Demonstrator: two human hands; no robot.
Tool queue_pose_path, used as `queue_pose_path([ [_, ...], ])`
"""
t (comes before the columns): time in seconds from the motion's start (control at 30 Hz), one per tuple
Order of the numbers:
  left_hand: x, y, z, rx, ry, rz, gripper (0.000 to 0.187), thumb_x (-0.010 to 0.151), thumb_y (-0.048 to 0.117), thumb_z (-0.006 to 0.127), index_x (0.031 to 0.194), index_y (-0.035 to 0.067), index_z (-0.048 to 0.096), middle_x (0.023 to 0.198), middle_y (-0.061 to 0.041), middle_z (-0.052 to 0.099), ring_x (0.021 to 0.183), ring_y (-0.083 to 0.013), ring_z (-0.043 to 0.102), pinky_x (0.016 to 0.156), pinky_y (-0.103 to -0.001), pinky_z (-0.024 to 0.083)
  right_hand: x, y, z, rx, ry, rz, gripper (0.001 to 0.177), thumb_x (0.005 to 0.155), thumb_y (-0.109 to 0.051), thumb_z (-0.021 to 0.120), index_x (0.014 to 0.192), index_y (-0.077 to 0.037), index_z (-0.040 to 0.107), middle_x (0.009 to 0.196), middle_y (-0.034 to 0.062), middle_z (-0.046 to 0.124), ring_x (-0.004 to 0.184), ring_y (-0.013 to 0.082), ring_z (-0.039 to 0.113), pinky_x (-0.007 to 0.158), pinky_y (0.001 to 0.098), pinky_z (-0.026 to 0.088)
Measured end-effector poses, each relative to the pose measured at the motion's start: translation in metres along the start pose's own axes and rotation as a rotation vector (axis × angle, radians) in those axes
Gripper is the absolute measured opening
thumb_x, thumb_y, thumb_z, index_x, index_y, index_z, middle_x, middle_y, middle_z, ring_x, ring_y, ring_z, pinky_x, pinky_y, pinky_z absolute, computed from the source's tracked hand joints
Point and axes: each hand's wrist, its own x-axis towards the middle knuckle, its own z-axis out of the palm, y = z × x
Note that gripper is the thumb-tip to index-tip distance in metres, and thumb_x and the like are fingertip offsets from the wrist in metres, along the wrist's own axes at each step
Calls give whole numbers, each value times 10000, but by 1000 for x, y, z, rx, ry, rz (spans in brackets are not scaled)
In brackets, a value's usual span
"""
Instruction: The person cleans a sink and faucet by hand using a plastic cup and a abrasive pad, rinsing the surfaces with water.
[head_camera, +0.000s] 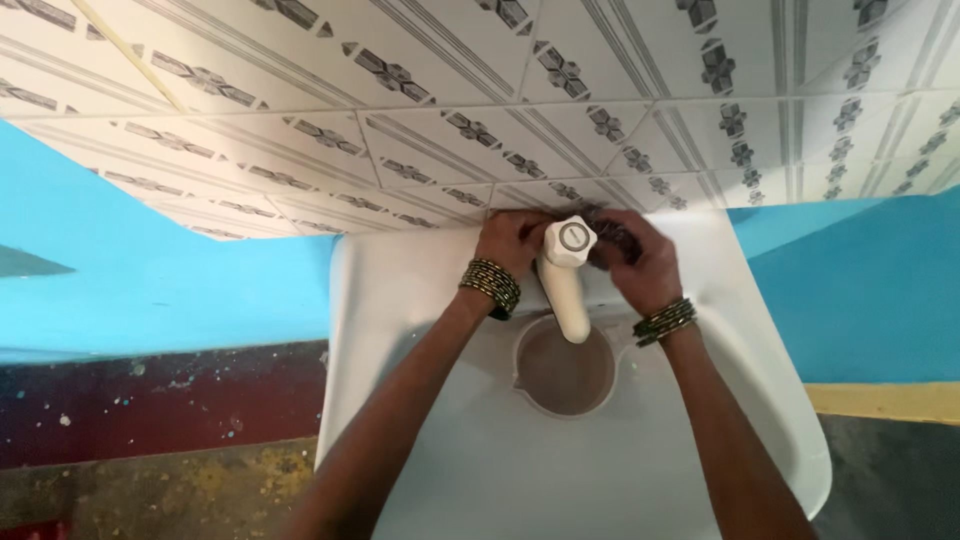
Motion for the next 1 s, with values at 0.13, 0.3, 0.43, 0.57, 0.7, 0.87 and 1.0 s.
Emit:
queue_pose_path([
  [0.13,-4,2,1,38,28,-23,211,946,206,652,1046,85,794,907,-155,772,787,-292,752,772,-371,595,14,23,-1,357,122,99,296,894,118,616,1146,-26,676,1150,74,700,1048,127,661,898,291,561],
  [0.3,-3,-16,10,-128,39,59,230,958,202,635,1088,66,767,949,-153,780,805,-275,763,758,-364,600,-1,49,33,279,166,133,373,861,105,659,1199,-54,657,1217,70,663,1080,144,650,907,298,575],
  [0.43,-10,-24,16,-77,126,122,238,961,218,671,1078,40,777,946,-168,773,840,-299,743,778,-389,583,-16,39,34,-163,89,-35,535,792,134,667,1298,-38,671,1360,133,635,1176,332,526,1009,420,450],
  [0.57,-10,-17,13,-210,27,-140,283,952,252,650,1111,41,751,907,-180,767,765,-275,759,728,-377,597,0,23,22,-419,20,-153,615,740,145,620,1300,-95,705,1281,115,657,1135,345,531,1022,435,440],
  [0.7,-17,-7,1,-253,37,-117,330,961,281,655,1131,12,742,928,-160,775,782,-223,726,723,-346,576,6,8,23,-635,-64,-172,562,704,75,666,1212,-152,739,1197,99,601,1118,360,502,920,486,453],
  [0.87,-14,-9,8,-459,66,-150,375,960,324,700,1075,-28,759,957,-112,797,824,-151,721,759,-312,567,3,18,27,-660,-103,-81,504,736,5,723,1200,-189,748,1230,116,541,1153,395,468,865,549,433],
  [1.0,-4,-12,22,-495,178,-410,368,810,300,802,932,-47,791,861,-137,806,754,-179,747,729,-329,591,-1,21,34,-504,-31,-176,528,735,63,660,1222,-132,714,1257,126,545,1166,391,481,957,526,444],
])
